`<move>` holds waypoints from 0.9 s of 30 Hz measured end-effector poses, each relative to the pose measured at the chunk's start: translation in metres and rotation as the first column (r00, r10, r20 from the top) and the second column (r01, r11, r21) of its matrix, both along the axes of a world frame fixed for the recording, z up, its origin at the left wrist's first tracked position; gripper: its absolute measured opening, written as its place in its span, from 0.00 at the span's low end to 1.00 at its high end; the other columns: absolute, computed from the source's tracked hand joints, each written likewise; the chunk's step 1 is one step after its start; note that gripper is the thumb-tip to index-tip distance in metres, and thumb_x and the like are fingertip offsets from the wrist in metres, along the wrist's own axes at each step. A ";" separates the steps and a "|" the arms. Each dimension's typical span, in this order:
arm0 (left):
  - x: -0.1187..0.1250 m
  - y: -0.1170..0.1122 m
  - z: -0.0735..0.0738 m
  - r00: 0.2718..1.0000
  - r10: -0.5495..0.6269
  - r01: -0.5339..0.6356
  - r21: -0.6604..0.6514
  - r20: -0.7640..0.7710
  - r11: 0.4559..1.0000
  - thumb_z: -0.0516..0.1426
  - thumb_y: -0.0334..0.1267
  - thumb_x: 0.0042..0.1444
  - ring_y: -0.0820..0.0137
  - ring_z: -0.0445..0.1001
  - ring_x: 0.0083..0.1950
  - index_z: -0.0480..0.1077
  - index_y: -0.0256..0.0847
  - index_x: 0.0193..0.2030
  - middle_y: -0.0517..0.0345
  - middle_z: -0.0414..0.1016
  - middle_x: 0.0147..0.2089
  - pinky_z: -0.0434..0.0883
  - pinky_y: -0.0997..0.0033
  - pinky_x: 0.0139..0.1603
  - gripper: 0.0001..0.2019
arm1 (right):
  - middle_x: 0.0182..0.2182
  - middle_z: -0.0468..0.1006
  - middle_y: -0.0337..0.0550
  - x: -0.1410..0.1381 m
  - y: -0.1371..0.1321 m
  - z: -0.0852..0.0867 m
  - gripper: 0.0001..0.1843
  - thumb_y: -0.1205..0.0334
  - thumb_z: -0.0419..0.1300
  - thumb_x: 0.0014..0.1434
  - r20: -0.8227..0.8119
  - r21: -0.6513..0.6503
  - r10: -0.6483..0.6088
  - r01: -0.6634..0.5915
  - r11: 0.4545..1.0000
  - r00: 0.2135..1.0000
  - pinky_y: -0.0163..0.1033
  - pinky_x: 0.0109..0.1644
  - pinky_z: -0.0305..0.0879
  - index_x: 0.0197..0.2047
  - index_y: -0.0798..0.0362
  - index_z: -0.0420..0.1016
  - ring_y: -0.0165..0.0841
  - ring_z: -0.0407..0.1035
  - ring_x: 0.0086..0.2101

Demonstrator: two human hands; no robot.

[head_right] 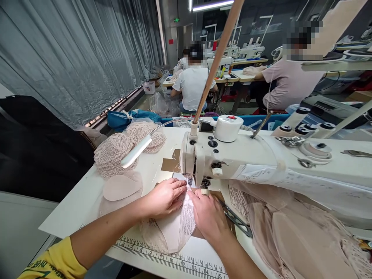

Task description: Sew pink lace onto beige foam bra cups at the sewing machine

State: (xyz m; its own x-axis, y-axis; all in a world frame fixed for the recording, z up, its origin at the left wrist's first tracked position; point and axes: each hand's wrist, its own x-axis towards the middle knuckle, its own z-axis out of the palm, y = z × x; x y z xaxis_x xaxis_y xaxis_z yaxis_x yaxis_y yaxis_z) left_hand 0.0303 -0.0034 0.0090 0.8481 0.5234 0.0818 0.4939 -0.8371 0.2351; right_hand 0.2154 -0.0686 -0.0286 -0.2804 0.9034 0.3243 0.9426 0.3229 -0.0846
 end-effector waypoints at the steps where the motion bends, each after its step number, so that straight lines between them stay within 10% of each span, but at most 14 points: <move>1: 0.000 0.002 0.000 1.000 -0.009 0.009 0.000 -0.008 1.000 0.54 0.38 0.57 0.58 0.68 0.54 0.66 0.30 0.58 0.45 0.67 0.61 0.69 0.61 0.55 0.23 | 0.30 0.75 0.42 0.000 0.001 -0.001 0.23 0.75 0.47 0.58 -0.005 0.008 -0.007 0.007 1.000 1.000 0.39 0.32 0.54 0.49 0.51 0.78 0.34 0.65 0.28; 16: -0.018 0.020 0.003 0.990 -0.139 0.139 -0.008 0.038 0.990 0.52 0.32 0.57 0.59 0.66 0.59 0.69 0.35 0.56 0.48 0.66 0.62 0.65 0.61 0.58 0.20 | 0.35 0.79 0.46 0.007 -0.001 0.001 0.23 0.72 0.44 0.61 -0.160 -0.100 -0.005 -0.012 0.995 0.987 0.38 0.37 0.67 0.49 0.53 0.78 0.35 0.73 0.34; 27: -0.013 -0.019 -0.014 0.997 -0.021 0.016 0.066 0.073 0.998 0.51 0.34 0.60 0.67 0.66 0.36 0.67 0.37 0.28 0.55 0.70 0.31 0.62 0.66 0.39 0.10 | 0.43 0.77 0.47 0.023 -0.025 0.040 0.19 0.64 0.43 0.65 -0.230 -0.412 0.016 -0.112 0.904 0.973 0.42 0.42 0.71 0.47 0.51 0.75 0.36 0.74 0.40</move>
